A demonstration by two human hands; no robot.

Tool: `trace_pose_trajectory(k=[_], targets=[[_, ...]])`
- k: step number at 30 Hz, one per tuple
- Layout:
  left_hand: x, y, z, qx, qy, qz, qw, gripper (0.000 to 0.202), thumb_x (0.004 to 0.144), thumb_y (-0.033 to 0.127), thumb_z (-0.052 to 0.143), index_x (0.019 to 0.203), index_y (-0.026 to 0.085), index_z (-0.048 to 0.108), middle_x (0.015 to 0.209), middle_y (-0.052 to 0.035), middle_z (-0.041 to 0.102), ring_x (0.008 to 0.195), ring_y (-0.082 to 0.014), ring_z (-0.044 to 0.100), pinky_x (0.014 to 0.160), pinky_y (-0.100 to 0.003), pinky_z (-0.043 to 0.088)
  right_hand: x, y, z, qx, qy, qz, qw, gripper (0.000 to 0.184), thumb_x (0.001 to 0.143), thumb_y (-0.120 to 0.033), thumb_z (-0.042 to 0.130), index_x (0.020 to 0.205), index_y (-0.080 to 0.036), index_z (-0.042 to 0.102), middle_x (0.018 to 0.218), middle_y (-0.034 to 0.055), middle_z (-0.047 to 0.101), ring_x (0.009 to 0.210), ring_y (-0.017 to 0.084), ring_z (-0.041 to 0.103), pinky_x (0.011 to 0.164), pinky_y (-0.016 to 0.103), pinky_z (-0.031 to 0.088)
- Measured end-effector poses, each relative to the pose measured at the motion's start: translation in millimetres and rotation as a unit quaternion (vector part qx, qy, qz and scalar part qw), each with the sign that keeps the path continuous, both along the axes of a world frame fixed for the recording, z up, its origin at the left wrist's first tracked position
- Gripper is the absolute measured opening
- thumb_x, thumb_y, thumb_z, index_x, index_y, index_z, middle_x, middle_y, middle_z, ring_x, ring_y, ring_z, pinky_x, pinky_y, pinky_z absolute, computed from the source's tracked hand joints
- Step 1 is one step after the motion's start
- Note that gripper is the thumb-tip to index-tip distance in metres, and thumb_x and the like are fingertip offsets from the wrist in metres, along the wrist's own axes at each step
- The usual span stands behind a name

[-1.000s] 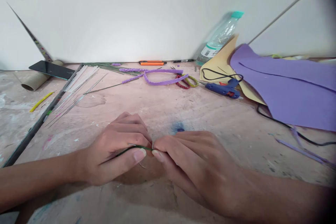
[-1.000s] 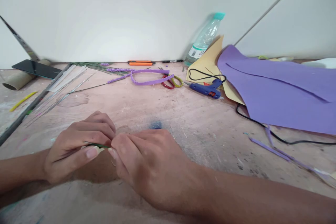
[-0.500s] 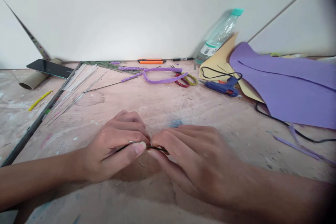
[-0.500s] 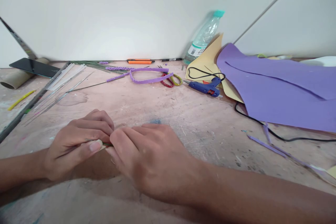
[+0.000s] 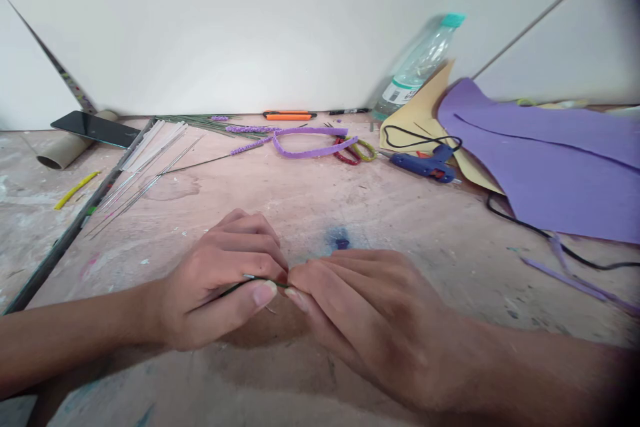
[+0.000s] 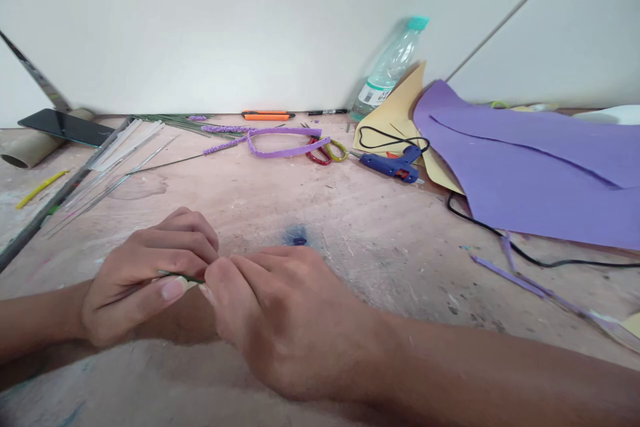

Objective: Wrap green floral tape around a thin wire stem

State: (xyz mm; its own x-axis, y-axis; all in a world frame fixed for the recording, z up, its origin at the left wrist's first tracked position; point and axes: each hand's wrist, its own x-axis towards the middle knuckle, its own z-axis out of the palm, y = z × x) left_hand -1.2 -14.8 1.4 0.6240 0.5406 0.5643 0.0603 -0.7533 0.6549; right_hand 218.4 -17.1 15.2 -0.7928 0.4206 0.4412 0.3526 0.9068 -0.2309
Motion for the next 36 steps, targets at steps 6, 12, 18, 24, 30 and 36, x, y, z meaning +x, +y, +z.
trace_pose_trajectory(k=[6,12,18,24,30,36], targets=[[1.0,-0.5,0.9,-0.011,-0.007,-0.002,1.000,0.020,0.099,0.017,0.047,0.086,0.013,0.062,0.080,-0.0105,0.069,0.080,-0.0203,0.059,0.083,-0.041,0.045,0.6,-1.7,2.4,0.004,-0.002,0.004,1.000,0.025,0.098,-0.008,0.043,0.078,-0.018,0.054,0.063,-0.0057,0.052,0.053,0.009,0.042,0.053,0.025,0.034],[2.4,-0.4,-0.3,-0.005,-0.006,0.012,1.000,0.020,0.099,0.015,0.048,0.087,0.014,0.064,0.080,-0.0099,0.070,0.079,-0.0199,0.060,0.083,-0.041,0.046,0.1,3.4,7.1,0.071,-0.008,-0.020,0.997,0.025,0.101,-0.018,0.048,0.079,-0.016,0.059,0.066,-0.0017,0.062,0.055,0.011,0.050,0.054,0.029,0.036],[2.9,-1.0,0.8,-0.013,-0.002,0.024,1.000,0.021,0.099,0.014,0.048,0.085,0.014,0.063,0.078,-0.0082,0.068,0.077,-0.0186,0.057,0.079,-0.039,0.045,0.3,4.2,4.5,0.085,-0.002,-0.006,0.996,0.026,0.097,-0.008,0.047,0.075,-0.017,0.055,0.060,-0.0039,0.053,0.054,0.011,0.042,0.053,0.029,0.034],[3.0,-1.3,1.0,-0.020,-0.017,0.007,1.000,0.017,0.098,0.017,0.051,0.086,0.014,0.062,0.079,-0.0086,0.067,0.077,-0.0193,0.057,0.081,-0.039,0.045,-1.2,1.2,-0.7,0.069,0.008,0.007,0.998,0.026,0.098,-0.009,0.045,0.076,-0.016,0.056,0.064,-0.0038,0.054,0.056,0.011,0.041,0.056,0.030,0.035],[2.3,-2.1,1.7,-0.017,-0.009,0.004,1.000,0.015,0.097,0.016,0.051,0.086,0.014,0.061,0.080,-0.0085,0.067,0.078,-0.0197,0.057,0.080,-0.041,0.045,-0.3,0.5,2.0,0.061,-0.005,0.025,0.998,0.028,0.099,-0.006,0.041,0.075,-0.017,0.051,0.064,-0.0042,0.051,0.055,0.011,0.037,0.054,0.029,0.034],[1.1,-2.3,1.2,-0.034,0.008,0.037,0.999,0.017,0.099,0.021,0.050,0.091,0.015,0.064,0.084,-0.0090,0.070,0.080,-0.0208,0.058,0.079,-0.041,0.045,0.2,2.0,-0.8,0.055,0.009,0.019,0.998,0.027,0.098,-0.005,0.040,0.078,-0.016,0.055,0.064,-0.0045,0.053,0.056,0.010,0.041,0.056,0.027,0.037]])
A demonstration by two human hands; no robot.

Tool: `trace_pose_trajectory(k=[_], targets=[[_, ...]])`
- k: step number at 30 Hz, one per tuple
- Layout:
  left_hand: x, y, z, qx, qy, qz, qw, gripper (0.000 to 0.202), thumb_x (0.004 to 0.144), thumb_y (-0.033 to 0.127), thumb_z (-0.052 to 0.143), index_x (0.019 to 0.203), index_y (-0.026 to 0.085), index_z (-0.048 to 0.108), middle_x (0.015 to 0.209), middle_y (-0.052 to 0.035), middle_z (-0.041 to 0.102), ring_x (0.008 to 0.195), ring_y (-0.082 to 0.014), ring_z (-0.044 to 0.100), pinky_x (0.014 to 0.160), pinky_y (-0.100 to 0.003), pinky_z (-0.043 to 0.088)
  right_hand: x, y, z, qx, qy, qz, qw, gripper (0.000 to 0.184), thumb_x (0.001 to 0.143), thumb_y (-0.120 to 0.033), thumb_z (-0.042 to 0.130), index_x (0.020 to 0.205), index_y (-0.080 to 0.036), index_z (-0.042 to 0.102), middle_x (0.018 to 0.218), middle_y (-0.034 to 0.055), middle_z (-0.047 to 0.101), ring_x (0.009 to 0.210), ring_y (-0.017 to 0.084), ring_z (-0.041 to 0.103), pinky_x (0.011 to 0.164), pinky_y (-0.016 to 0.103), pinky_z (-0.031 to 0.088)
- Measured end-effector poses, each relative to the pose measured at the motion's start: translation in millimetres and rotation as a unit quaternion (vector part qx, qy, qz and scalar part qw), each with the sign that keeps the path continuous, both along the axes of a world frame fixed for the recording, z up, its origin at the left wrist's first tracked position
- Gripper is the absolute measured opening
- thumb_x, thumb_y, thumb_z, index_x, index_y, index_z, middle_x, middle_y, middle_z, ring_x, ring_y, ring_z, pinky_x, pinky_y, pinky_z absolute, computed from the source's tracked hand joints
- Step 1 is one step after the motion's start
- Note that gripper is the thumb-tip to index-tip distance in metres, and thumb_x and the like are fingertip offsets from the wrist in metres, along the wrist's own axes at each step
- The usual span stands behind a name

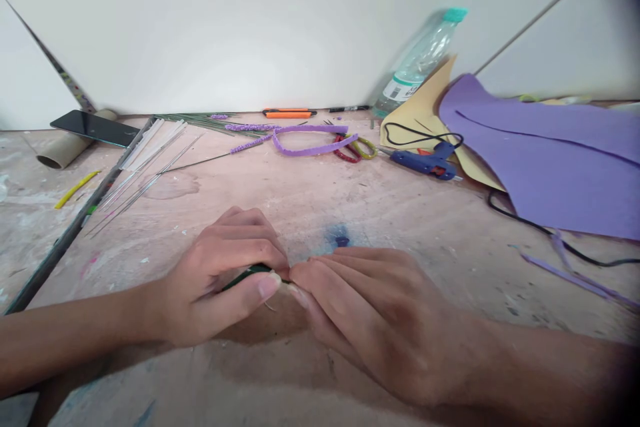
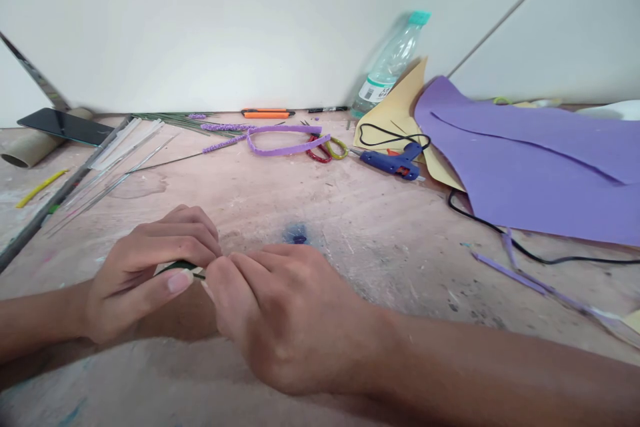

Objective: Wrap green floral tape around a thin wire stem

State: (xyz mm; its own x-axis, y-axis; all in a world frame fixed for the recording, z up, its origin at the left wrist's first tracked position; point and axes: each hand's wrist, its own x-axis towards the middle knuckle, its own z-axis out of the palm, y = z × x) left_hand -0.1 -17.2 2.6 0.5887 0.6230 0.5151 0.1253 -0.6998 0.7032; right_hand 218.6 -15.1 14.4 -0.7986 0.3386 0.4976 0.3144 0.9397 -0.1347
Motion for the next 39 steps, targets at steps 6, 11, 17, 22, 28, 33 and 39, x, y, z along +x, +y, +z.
trace_pose_trajectory(k=[6,11,17,22,28,33,39], targets=[[-1,0,-0.7,-0.015,-0.014,-0.003,1.000,0.020,0.101,0.026,0.051,0.105,0.014,0.066,0.094,-0.0113,0.072,0.090,-0.0236,0.063,0.084,-0.042,0.049,0,2,-0.1,0.025,0.022,-0.006,0.999,0.025,0.099,-0.009,0.043,0.080,-0.016,0.058,0.065,-0.0034,0.057,0.057,0.011,0.041,0.056,0.029,0.038],[-3,-3,0.0,-0.015,-0.084,0.006,0.996,0.029,0.097,0.026,0.060,0.123,0.014,0.064,0.116,-0.0146,0.069,0.111,-0.0276,0.062,0.095,-0.044,0.050,0,4,3.7,0.043,0.022,-0.014,0.999,0.027,0.098,-0.008,0.042,0.077,-0.016,0.057,0.063,-0.0025,0.056,0.056,0.013,0.037,0.054,0.030,0.035],[-7,-5,9.1,-0.020,-0.092,0.038,0.995,0.013,0.095,0.019,0.060,0.106,0.016,0.067,0.099,-0.0096,0.067,0.095,-0.0228,0.061,0.085,-0.040,0.051,0,6,7.2,0.067,0.017,-0.023,0.997,0.025,0.095,-0.006,0.045,0.075,-0.016,0.058,0.060,-0.0032,0.052,0.053,0.013,0.036,0.053,0.029,0.031],[-6,-2,13.9,0.021,-0.073,0.055,0.996,0.009,0.093,0.013,0.061,0.097,0.019,0.065,0.090,-0.0073,0.066,0.086,-0.0210,0.060,0.076,-0.039,0.052,2,8,14.8,0.093,0.003,-0.036,0.995,0.025,0.092,-0.002,0.045,0.075,-0.016,0.058,0.060,-0.0036,0.050,0.053,0.012,0.038,0.054,0.029,0.030],[-3,1,14.8,0.069,-0.069,0.074,0.992,0.011,0.090,0.007,0.061,0.092,0.017,0.064,0.085,-0.0069,0.066,0.080,-0.0195,0.059,0.071,-0.039,0.049,6,12,14.6,0.111,0.001,-0.052,0.992,0.020,0.093,-0.005,0.047,0.080,-0.016,0.058,0.062,-0.0038,0.052,0.053,0.012,0.040,0.053,0.029,0.030],[-1,2,14.4,0.089,-0.060,0.097,0.989,0.013,0.088,0.006,0.062,0.090,0.019,0.063,0.083,-0.0052,0.065,0.077,-0.0188,0.059,0.069,-0.039,0.047,5,13,12.8,0.060,0.025,-0.052,0.997,0.024,0.101,-0.011,0.046,0.080,-0.017,0.054,0.062,-0.0046,0.053,0.053,0.010,0.041,0.054,0.025,0.032],[-2,2,12.5,0.123,-0.045,0.099,0.986,0.017,0.082,0.002,0.062,0.086,0.018,0.063,0.083,-0.0048,0.065,0.077,-0.0189,0.057,0.070,-0.041,0.044,4,10,17.1,0.027,0.011,-0.060,0.998,0.023,0.103,-0.016,0.043,0.083,-0.017,0.055,0.060,-0.0051,0.054,0.050,0.010,0.042,0.052,0.025,0.032]])
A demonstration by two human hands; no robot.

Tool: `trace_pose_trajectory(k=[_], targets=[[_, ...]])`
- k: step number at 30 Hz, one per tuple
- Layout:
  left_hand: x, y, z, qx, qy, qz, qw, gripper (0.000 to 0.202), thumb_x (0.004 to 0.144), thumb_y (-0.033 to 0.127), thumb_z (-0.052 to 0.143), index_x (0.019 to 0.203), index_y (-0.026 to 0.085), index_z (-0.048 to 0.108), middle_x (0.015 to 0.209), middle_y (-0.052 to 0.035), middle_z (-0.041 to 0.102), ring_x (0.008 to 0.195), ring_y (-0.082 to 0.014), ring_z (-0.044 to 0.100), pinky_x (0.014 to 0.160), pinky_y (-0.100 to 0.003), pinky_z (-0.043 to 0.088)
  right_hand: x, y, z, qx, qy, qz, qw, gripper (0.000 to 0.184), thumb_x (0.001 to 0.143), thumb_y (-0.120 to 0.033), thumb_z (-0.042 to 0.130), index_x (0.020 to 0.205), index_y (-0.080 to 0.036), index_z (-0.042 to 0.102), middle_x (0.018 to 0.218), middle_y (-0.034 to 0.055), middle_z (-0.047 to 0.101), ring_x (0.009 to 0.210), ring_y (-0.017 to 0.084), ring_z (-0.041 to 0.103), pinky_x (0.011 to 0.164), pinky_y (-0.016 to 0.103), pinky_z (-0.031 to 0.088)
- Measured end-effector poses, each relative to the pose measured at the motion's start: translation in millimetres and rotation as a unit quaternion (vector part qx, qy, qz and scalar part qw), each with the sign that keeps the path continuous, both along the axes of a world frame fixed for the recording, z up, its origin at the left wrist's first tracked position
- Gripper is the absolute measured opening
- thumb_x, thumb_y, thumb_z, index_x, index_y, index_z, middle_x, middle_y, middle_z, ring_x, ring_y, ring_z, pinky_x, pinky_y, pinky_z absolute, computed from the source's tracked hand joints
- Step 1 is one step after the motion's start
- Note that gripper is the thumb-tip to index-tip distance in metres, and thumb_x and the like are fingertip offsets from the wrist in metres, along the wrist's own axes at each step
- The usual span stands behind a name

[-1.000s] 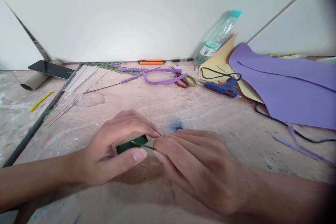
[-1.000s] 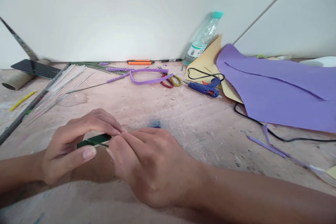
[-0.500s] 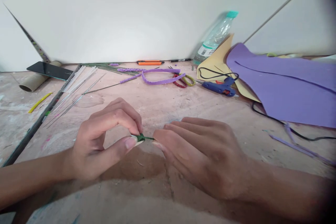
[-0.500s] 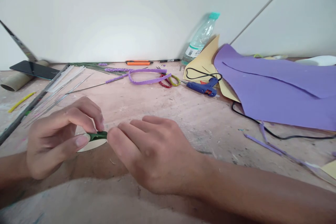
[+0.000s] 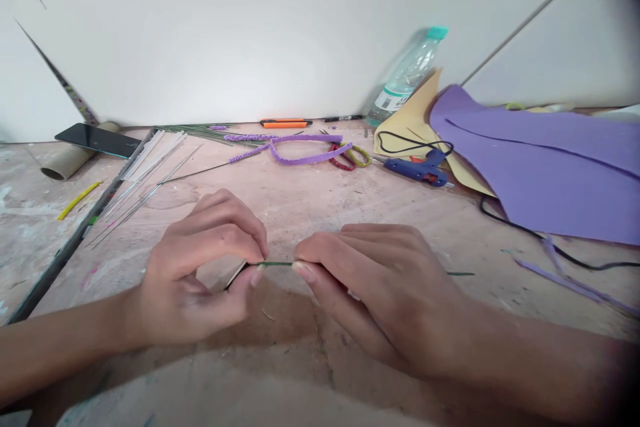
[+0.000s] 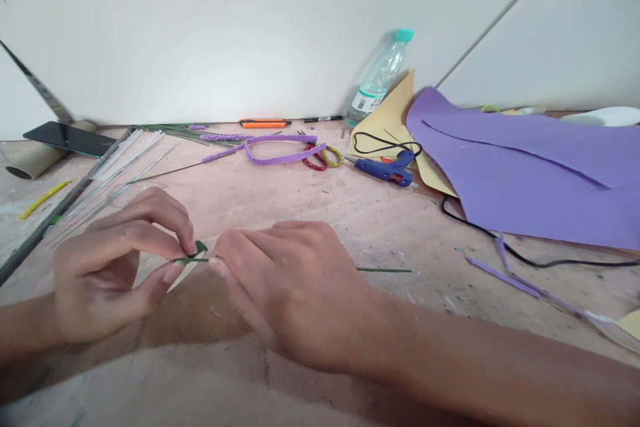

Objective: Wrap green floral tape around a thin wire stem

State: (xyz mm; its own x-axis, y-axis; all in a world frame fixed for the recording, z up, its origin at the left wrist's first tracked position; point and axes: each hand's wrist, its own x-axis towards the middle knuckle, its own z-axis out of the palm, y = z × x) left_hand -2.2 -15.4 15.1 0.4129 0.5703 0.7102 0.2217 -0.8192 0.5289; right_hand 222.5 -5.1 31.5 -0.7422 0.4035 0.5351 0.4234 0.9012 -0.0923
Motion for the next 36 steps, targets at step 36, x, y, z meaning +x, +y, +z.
trace_pose_trajectory(k=[36], targets=[[-0.4,3.6,-5.0,0.003,0.080,0.012,0.997,0.016,0.083,0.002,0.064,0.086,0.017,0.060,0.084,-0.0048,0.066,0.080,-0.0177,0.058,0.074,-0.038,0.043,-1.2,2.3,-3.5,0.106,-0.104,-0.002,0.989,0.027,0.095,-0.003,0.036,0.079,-0.020,0.048,0.068,0.0003,0.056,0.051,0.015,0.039,0.053,0.030,0.032]])
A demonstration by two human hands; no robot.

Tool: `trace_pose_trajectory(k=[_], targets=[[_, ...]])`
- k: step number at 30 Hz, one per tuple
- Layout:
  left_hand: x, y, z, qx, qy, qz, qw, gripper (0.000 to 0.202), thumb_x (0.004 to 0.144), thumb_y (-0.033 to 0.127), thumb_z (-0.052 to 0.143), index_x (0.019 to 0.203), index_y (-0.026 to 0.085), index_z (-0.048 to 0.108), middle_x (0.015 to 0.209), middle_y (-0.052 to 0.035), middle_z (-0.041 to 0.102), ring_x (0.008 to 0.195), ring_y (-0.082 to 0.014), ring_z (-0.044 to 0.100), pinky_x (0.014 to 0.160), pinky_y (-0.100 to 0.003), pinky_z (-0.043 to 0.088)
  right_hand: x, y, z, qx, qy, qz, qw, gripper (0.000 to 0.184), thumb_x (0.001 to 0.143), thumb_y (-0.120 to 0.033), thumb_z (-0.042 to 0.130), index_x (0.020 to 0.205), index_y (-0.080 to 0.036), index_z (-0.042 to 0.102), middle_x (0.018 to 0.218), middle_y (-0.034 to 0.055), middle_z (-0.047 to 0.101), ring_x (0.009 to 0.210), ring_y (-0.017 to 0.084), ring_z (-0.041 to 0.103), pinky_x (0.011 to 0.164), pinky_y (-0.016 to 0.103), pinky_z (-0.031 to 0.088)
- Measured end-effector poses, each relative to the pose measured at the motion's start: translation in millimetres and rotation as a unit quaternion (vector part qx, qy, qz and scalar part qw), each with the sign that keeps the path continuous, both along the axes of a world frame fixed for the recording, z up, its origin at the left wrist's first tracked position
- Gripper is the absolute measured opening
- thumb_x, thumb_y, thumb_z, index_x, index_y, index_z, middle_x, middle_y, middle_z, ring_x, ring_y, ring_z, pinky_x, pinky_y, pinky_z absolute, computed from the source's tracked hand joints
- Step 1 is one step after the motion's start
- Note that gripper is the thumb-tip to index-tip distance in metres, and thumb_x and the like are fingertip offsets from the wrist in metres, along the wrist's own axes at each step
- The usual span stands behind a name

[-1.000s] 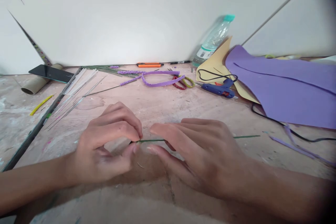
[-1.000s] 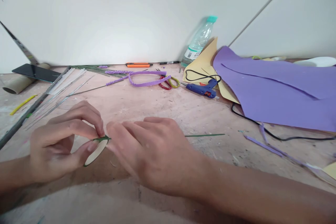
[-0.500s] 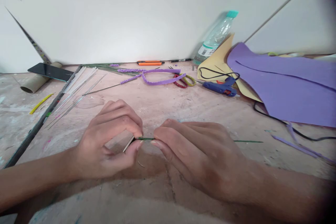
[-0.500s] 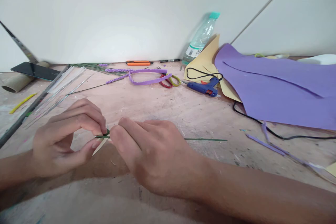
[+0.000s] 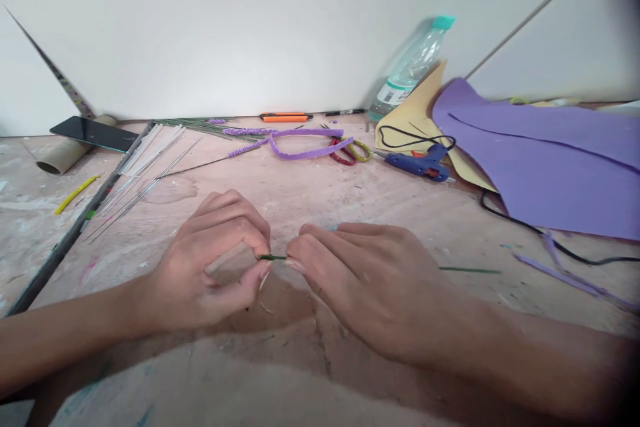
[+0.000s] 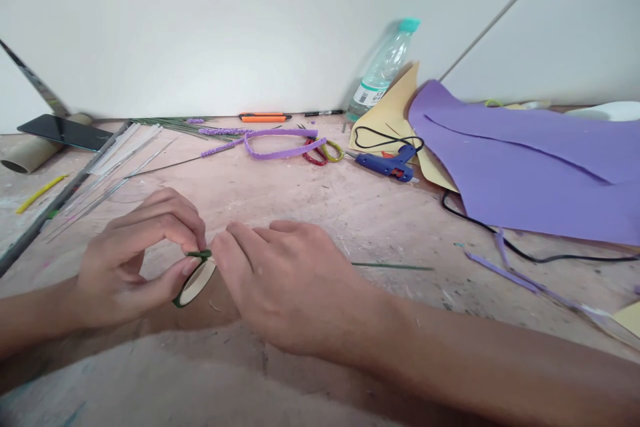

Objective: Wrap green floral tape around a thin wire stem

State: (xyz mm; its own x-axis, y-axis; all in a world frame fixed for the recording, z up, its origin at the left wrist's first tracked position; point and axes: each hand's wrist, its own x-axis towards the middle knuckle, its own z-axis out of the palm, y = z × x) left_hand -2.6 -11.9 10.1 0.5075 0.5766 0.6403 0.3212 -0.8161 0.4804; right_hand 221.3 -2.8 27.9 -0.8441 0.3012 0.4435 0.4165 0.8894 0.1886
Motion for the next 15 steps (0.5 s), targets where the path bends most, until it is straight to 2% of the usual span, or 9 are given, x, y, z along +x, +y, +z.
trace_pose_trajectory(k=[4,9,13,15], targets=[[-0.3,-0.3,-0.1,0.002,0.007,0.002,1.000,0.014,0.085,0.004,0.062,0.086,0.018,0.059,0.084,-0.0046,0.066,0.079,-0.0183,0.057,0.073,-0.038,0.043,-0.8,-0.1,-0.4,0.008,0.003,0.002,1.000,0.025,0.093,-0.002,0.040,0.077,-0.019,0.049,0.067,0.0004,0.055,0.050,0.015,0.041,0.053,0.030,0.032],[0.1,-1.4,0.9,0.001,0.006,0.001,1.000,0.015,0.087,0.005,0.059,0.086,0.020,0.058,0.083,-0.0039,0.066,0.079,-0.0185,0.058,0.072,-0.038,0.044,1.0,0.7,-3.1,-0.017,0.004,-0.005,1.000,0.025,0.096,-0.005,0.042,0.077,-0.019,0.051,0.068,-0.0004,0.058,0.051,0.015,0.043,0.055,0.031,0.032],[0.7,-2.5,1.4,-0.005,-0.006,-0.013,1.000,0.016,0.088,0.004,0.059,0.088,0.020,0.060,0.082,-0.0040,0.067,0.078,-0.0183,0.058,0.073,-0.039,0.045,0.9,1.3,-5.5,0.006,0.040,0.003,0.999,0.024,0.105,-0.020,0.045,0.084,-0.018,0.056,0.069,-0.0024,0.060,0.053,0.013,0.047,0.055,0.030,0.031],[0.8,-2.8,1.4,-0.005,-0.006,-0.017,1.000,0.015,0.088,0.005,0.060,0.088,0.019,0.060,0.082,-0.0042,0.067,0.078,-0.0181,0.059,0.073,-0.039,0.045,0.6,0.9,-6.0,0.028,0.055,-0.004,0.998,0.019,0.105,-0.025,0.049,0.090,-0.017,0.058,0.070,-0.0035,0.062,0.053,0.012,0.048,0.055,0.030,0.030]])
